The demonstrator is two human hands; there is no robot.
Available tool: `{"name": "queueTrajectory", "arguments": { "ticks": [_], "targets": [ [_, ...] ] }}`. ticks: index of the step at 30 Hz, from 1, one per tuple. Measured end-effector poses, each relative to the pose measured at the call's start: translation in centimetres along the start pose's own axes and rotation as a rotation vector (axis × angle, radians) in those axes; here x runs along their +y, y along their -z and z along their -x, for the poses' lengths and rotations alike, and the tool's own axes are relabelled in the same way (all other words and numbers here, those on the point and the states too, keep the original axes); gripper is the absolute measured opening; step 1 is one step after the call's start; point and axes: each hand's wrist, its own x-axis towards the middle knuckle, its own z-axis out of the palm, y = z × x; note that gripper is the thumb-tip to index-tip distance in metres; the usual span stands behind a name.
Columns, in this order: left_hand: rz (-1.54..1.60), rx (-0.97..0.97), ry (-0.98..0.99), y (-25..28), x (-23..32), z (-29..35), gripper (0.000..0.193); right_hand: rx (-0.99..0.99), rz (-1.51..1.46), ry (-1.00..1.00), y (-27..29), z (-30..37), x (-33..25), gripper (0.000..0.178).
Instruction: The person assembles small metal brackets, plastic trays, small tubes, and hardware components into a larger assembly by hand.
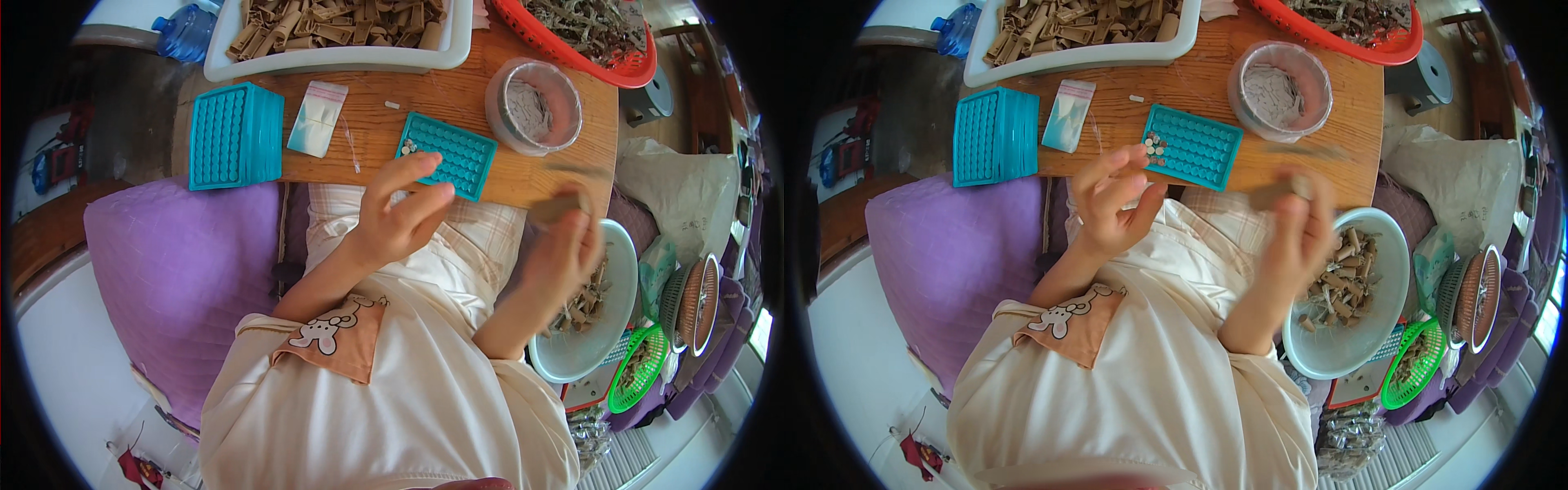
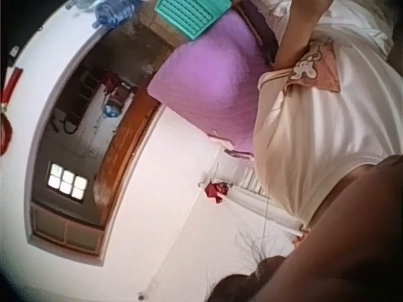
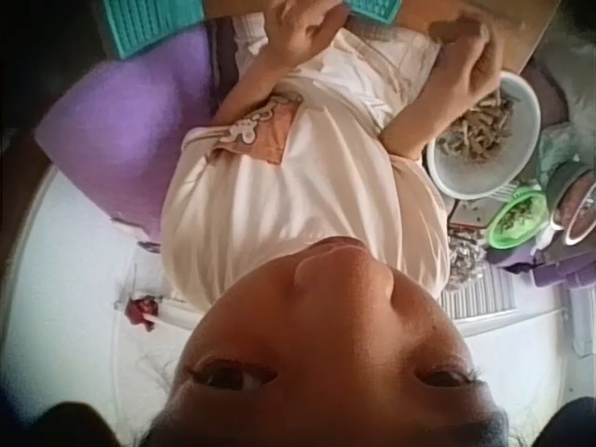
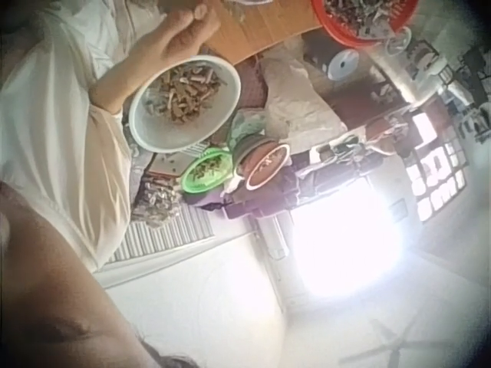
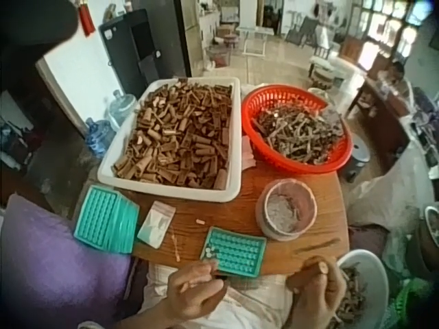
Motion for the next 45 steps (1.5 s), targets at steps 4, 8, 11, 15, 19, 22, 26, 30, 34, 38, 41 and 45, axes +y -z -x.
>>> {"name": "queueTrajectory", "arguments": {
  "ticks": [4, 8, 11, 15, 19, 22, 26, 30, 34, 38, 41, 45],
  "targets": [
    [-0.089, -0.097, 0.196, 1.1, -0.3, -1.3, 0.034, -0.075, 1.104, -0.22, 9.9, -1.0, -4.0, 0.025],
    [-0.181, -0.104, 0.21, 2.6, -2.3, -3.1, 0.025, 0.101, 1.345, -0.39, 17.3, 2.1, -4.6, 0.029],
    [-0.277, -0.207, 0.317, 2.7, -4.2, -5.9, 0.021, 0.251, 1.24, -0.312, 15.4, 1.4, -5.3, 0.032],
    [-0.518, -0.291, 0.413, 2.2, -9.7, -11.8, 0.019, 0.564, 0.393, 0.475, 12.6, -3.2, -2.9, 0.014],
    [-0.946, -0.833, 0.492, -0.2, -13.3, -20.0, 0.018, 0.458, -0.462, 0.39, 9.6, -8.2, -1.5, 0.02],
    [-1.287, -1.251, -0.18, 0.1, -16.8, -20.9, 0.015, 0.165, -0.676, 0.243, 7.5, -12.0, -0.3, 0.019],
    [-1.046, -0.808, -0.931, 3.7, -20.8, -19.9, 0.011, 0.088, -0.281, 0.191, 4.4, -17.2, 0.6, 0.013],
    [-1.058, -0.97, -0.382, 4.0, -22.3, -20.9, 0.007, -0.145, 0.439, 0.171, 0.2, -25.2, 2.8, 0.018],
    [-0.678, -0.857, 0.41, 3.2, -13.9, -22.4, 0.025, -0.085, 1.104, 0.451, -4.1, -30.4, 6.4, 0.027],
    [-0.302, -0.486, 0.484, 2.8, -10.9, -19.4, 0.036, -0.158, 1.405, 0.404, -5.1, -32.6, 8.7, 0.025],
    [0.301, -0.273, 0.66, 3.3, -9.0, -15.1, 0.036, -0.075, 1.296, 0.577, -4.5, -33.5, 8.0, 0.023],
    [0.96, -0.148, 0.864, 2.9, -5.2, -9.3, 0.034, 0.135, 1.164, 0.535, -3.3, -32.2, 3.2, 0.024]
  ]
}}
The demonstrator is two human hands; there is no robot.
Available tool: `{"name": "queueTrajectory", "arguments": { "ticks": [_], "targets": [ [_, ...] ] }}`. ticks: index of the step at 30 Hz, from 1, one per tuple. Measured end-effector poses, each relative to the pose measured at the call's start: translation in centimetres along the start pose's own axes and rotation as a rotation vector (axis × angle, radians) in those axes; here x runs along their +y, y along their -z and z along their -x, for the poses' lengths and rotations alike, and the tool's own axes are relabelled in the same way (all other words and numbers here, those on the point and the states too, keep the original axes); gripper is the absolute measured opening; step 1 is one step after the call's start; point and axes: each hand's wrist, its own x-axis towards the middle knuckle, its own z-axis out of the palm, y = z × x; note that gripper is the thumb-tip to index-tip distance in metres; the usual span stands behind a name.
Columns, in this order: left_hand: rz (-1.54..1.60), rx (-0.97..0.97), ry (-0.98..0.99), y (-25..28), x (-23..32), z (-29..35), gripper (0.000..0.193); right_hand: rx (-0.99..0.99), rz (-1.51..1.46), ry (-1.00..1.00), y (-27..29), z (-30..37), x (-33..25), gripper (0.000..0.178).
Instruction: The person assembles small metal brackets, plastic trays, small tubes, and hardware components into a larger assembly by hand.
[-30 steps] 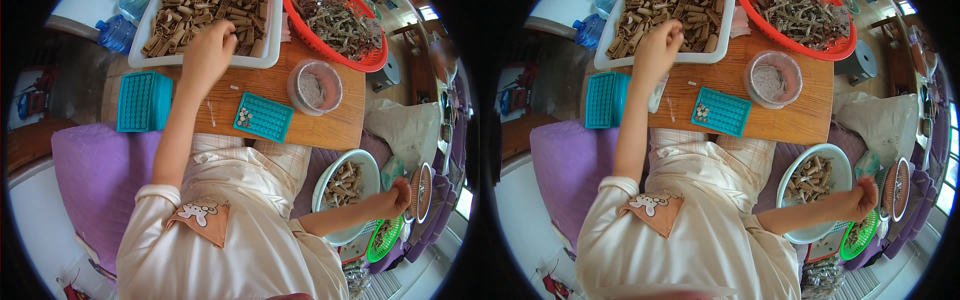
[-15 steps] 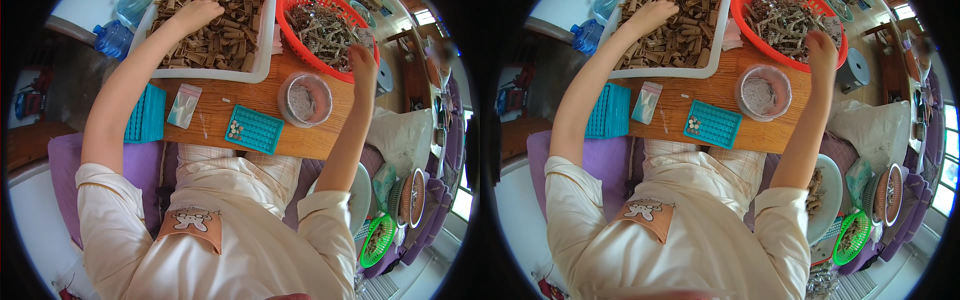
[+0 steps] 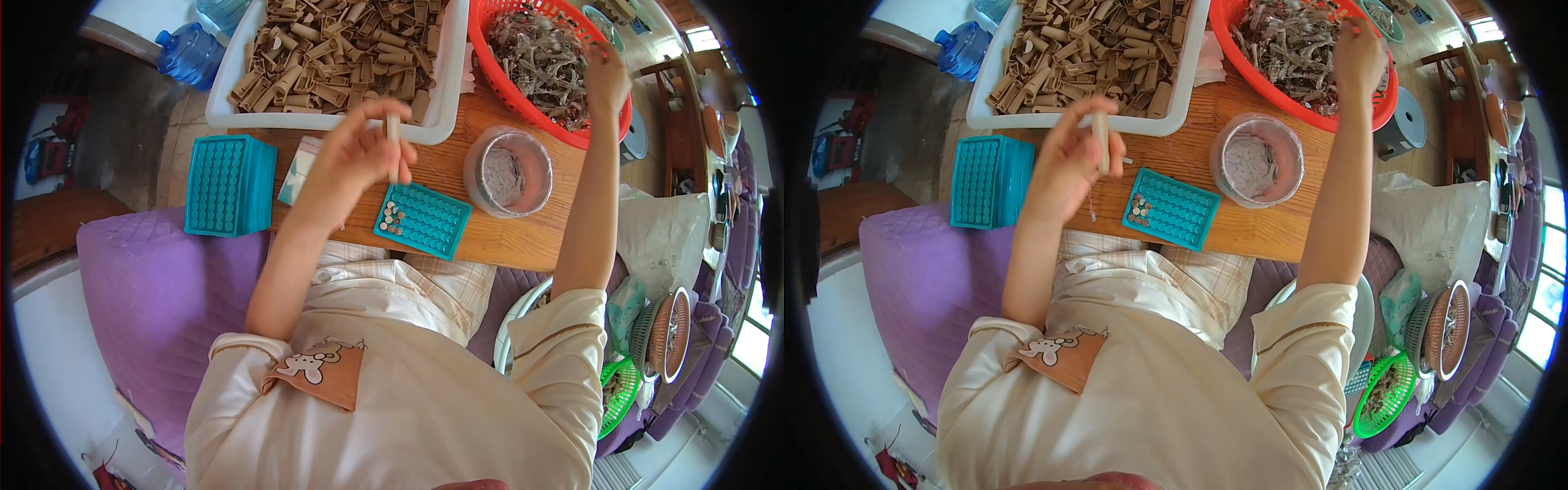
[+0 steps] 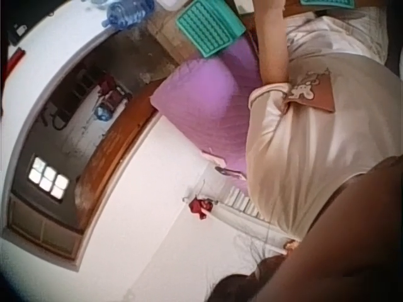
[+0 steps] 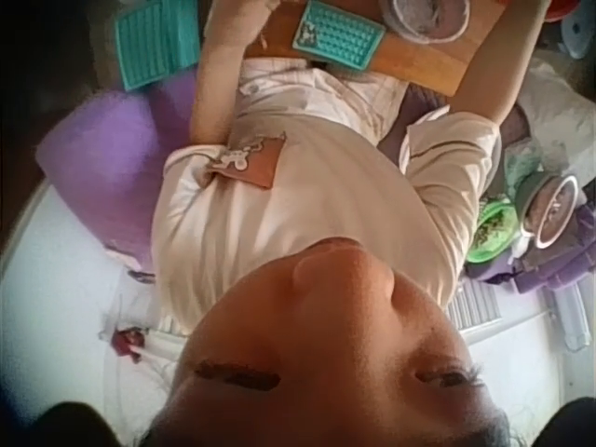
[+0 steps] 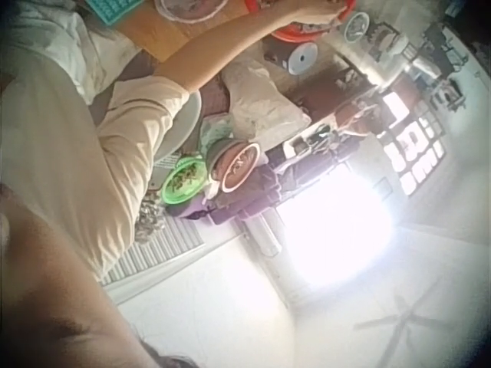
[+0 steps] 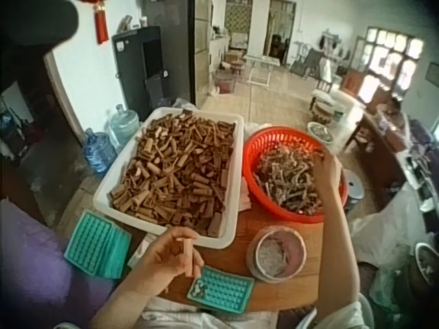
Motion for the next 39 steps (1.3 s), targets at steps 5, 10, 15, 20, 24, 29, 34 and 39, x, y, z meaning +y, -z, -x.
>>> {"name": "queueTrajectory", "arguments": {
  "ticks": [5, 10, 15, 20, 24, 29, 34, 39],
  "targets": [
    [0.226, 0.008, 0.121, -0.7, -2.8, 4.2, 0.034, 0.082, -0.275, -0.003, 5.4, -1.5, -0.2, 0.023],
    [0.194, 0.077, 0.222, -0.3, -4.1, 6.4, 0.032, 0.117, -0.68, -0.04, 7.8, -2.0, -1.1, 0.019],
    [0.165, 0.116, 0.31, -0.1, -5.0, 7.7, 0.03, 0.069, -0.924, -0.119, 6.8, -1.4, -0.3, 0.018],
    [0.144, 0.192, 0.38, -0.2, -5.2, 8.3, 0.028, -0.006, -1.35, -0.433, 7.0, -0.3, -1.8, 0.018],
    [0.133, 0.19, 0.412, -0.3, -5.7, 8.3, 0.026, 0.018, -0.93, -0.251, 6.2, -0.5, -1.1, 0.022],
    [0.127, 0.18, 0.439, -0.9, -6.2, 8.2, 0.025, 0.167, -0.726, -0.005, 7.7, -1.0, -2.9, 0.027],
    [0.102, 0.123, 0.452, -1.5, -6.8, 8.0, 0.029, 0.343, -0.912, 0.02, 8.2, -1.7, -3.1, 0.032],
    [0.078, 0.09, 0.478, -2.4, -7.3, 7.9, 0.027, -0.109, 0.024, 0.047, 3.5, 1.2, 0.2, 0.024]
  ]
}}
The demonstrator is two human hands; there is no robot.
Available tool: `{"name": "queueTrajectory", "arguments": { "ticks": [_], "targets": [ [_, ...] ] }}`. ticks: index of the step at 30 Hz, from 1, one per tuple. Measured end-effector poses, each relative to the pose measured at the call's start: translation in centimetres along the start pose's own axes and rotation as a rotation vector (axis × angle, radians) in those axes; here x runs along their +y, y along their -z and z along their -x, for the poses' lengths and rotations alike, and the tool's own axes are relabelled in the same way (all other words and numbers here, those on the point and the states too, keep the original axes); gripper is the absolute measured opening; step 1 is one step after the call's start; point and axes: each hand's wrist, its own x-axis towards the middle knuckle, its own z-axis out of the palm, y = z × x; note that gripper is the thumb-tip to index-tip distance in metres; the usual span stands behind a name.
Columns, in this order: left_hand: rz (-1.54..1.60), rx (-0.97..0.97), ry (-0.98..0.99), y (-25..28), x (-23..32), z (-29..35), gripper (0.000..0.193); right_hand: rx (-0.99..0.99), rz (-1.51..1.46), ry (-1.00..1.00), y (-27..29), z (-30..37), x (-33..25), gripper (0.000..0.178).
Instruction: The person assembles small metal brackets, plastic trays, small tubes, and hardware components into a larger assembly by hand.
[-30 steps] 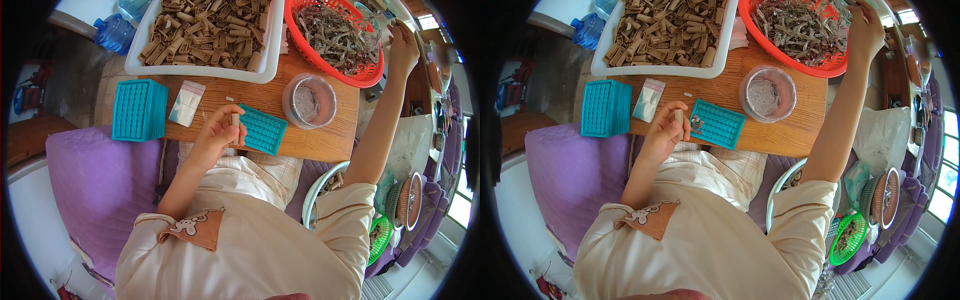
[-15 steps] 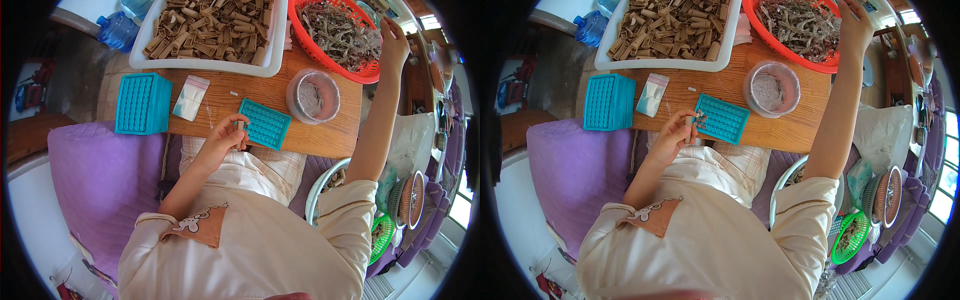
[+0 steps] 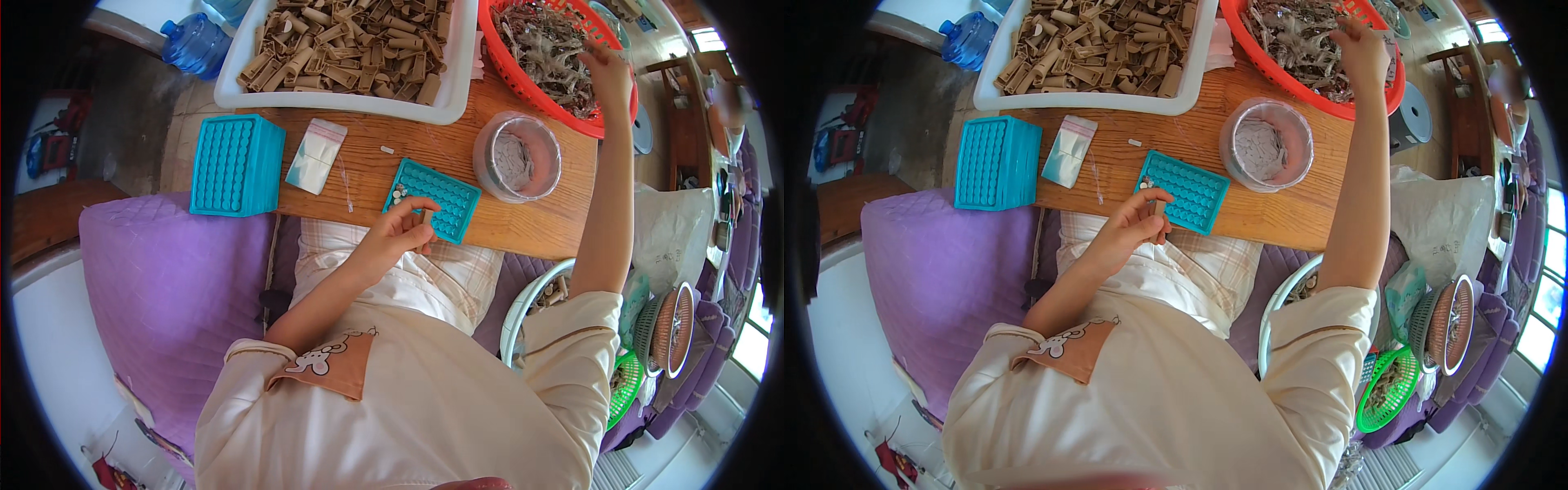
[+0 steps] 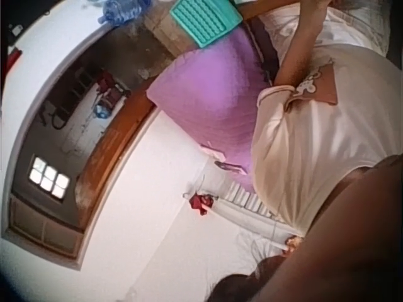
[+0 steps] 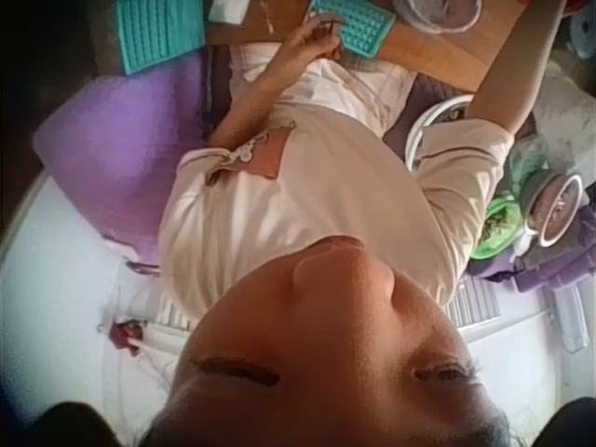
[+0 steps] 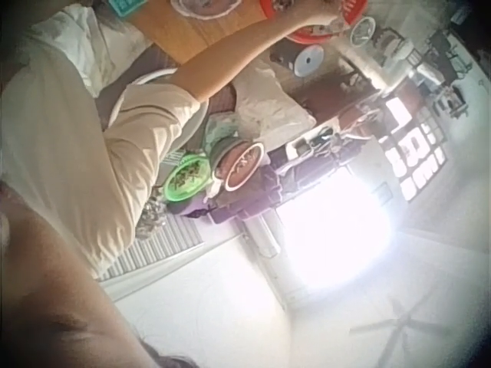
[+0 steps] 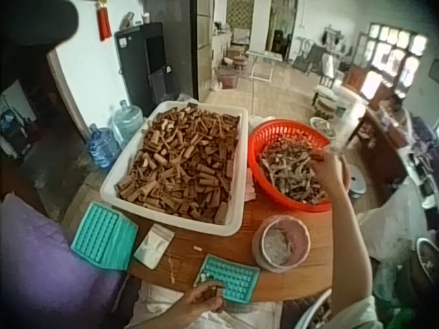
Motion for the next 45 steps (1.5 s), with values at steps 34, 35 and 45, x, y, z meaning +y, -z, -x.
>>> {"name": "queueTrajectory", "arguments": {
  "ticks": [34, 35, 45],
  "targets": [
    [0.013, 0.036, 0.02, 1.2, -0.6, 1.1, 0.028, -0.26, -1.569, -0.365, -0.6, 0.2, 5.8, 0.023],
    [0.016, 0.049, 0.025, 1.3, -0.7, 1.0, 0.028, -0.306, -1.853, -0.3, -0.5, 0.2, 5.6, 0.023],
    [0.008, 0.055, 0.046, 1.2, -1.0, 0.7, 0.028, -0.276, 0.017, -0.082, -4.3, 0.0, 8.6, 0.042]
  ]
}}
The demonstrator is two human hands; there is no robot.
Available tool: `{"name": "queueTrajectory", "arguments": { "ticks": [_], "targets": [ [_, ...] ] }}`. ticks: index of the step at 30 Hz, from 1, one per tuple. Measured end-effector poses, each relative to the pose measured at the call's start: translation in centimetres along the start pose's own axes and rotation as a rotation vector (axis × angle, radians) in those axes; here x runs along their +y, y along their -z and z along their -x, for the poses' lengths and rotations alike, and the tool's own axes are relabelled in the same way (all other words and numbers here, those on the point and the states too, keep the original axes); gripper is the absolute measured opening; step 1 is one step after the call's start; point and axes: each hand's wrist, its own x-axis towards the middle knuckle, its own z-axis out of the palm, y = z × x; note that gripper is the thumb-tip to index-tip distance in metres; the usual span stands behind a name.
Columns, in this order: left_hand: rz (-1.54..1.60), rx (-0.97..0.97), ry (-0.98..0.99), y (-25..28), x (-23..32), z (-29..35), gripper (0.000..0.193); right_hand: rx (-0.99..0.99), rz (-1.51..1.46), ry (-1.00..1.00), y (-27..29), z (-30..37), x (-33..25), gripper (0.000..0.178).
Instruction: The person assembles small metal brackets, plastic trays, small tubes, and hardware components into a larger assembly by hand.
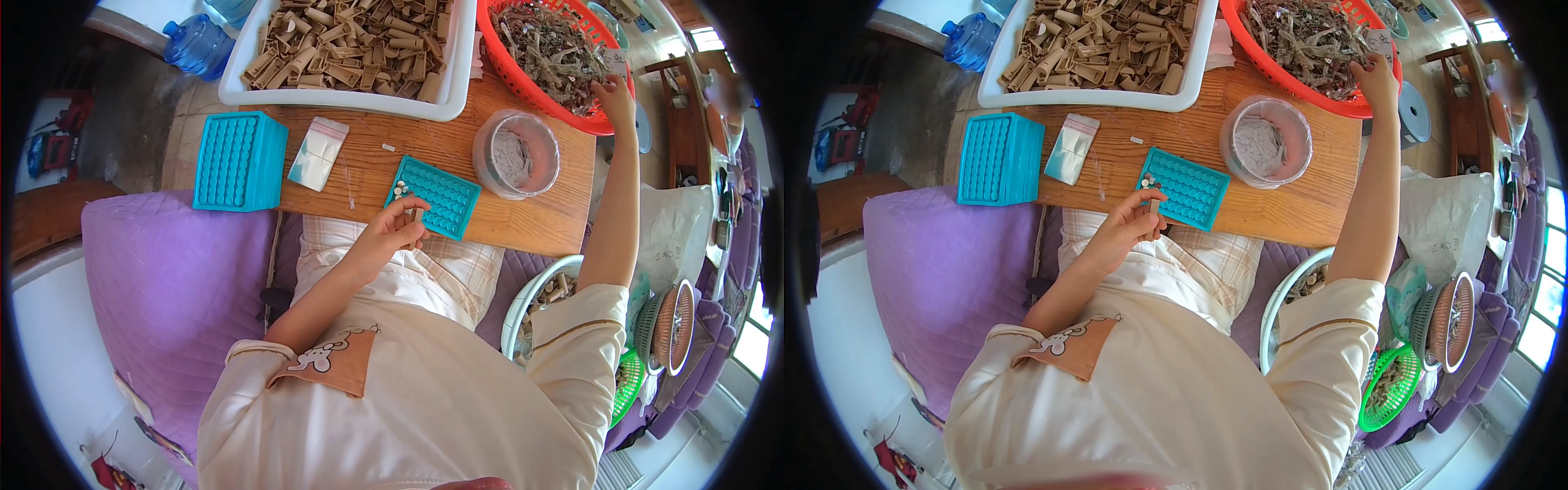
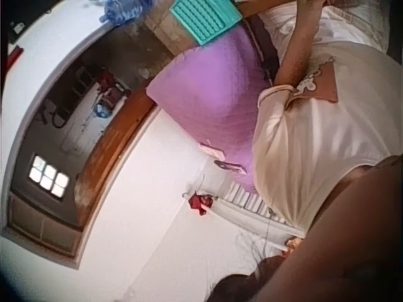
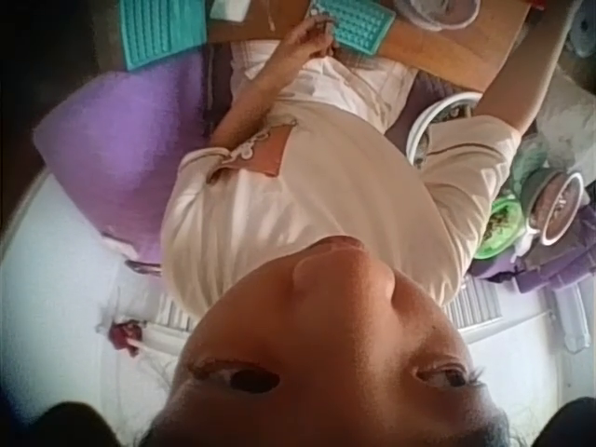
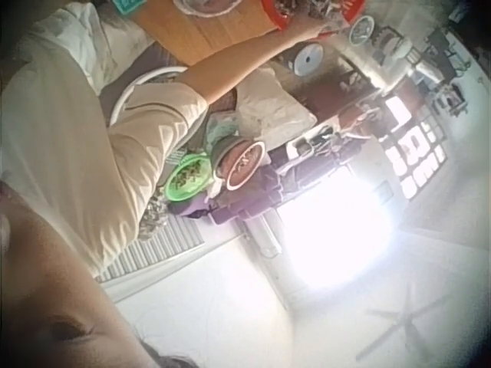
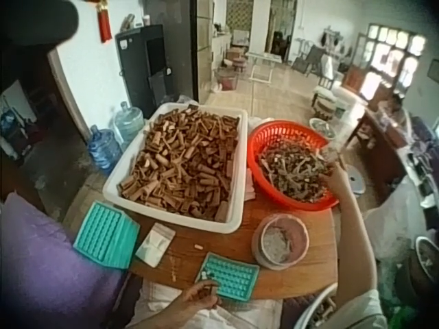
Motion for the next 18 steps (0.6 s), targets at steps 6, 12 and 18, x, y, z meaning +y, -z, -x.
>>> {"name": "queueTrajectory", "arguments": {
  "ticks": [6, 12, 18],
  "targets": [
    [-0.012, -0.019, -0.002, -0.1, 0.0, 0.0, 0.029, 0.026, 0.08, 0.052, 1.3, -1.9, -1.3, 0.039],
    [0.02, 0.033, 0.009, -0.1, 0.1, 0.2, 0.028, 0.017, -1.395, -0.069, 7.6, -1.4, -5.6, 0.035],
    [0.089, 0.037, -0.036, -1.6, 0.9, 0.5, 0.033, -0.108, -1.706, 0.281, 11.5, 4.5, -10.1, 0.03]
  ]
}}
